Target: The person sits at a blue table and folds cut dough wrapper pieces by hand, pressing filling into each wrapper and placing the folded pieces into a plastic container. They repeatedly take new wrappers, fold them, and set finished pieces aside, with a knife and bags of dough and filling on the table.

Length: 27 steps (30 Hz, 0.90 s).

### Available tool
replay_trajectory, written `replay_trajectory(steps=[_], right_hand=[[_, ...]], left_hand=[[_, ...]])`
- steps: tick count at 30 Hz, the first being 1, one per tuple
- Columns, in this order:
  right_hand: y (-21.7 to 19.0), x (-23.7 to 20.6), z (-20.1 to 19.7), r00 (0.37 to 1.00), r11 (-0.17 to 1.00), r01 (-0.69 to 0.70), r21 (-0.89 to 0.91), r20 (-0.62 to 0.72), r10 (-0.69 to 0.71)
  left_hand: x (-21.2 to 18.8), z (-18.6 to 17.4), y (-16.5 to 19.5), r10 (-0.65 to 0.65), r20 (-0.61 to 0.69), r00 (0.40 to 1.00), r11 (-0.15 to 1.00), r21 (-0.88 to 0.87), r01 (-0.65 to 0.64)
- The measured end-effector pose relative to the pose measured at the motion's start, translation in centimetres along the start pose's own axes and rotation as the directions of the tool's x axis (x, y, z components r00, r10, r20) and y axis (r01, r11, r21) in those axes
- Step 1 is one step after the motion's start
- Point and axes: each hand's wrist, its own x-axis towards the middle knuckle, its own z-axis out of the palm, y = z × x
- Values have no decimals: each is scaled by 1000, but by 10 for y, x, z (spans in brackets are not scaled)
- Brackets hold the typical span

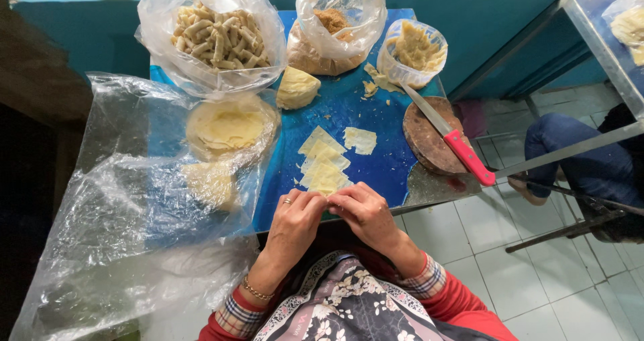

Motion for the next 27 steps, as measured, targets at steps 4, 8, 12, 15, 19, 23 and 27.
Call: replay_trajectory(steps=[4,8,12,15,19,23,27], right_hand=[[5,0,6,1000,1000,11,15,-15,-10],[0,-4,4,997,995,-67,71,28,65],[0,1,3,985,978,-174,115,32,172],[2,5,6,915,902,-402,158,96,391],[-2,2,7,967,960,-246,136,-37,253],[-9,-3,0,997,999,-47,15,-60,47],[-8,-3,-3,1000,1000,6,6,-13,-6]], left_hand=[[-1,3,-1,-14,-22,1000,1000,-27,13],[-5,2,-2,-71,-32,997,992,-106,67],[-4,1,-3,-141,-26,990,972,-192,134],[0,1,-4,-153,-20,988,971,-187,147],[3,3,-4,-194,-8,981,971,-145,191],[5,5,-3,-232,-8,973,967,-113,229],[6,5,-2,-255,11,967,962,-102,255]])
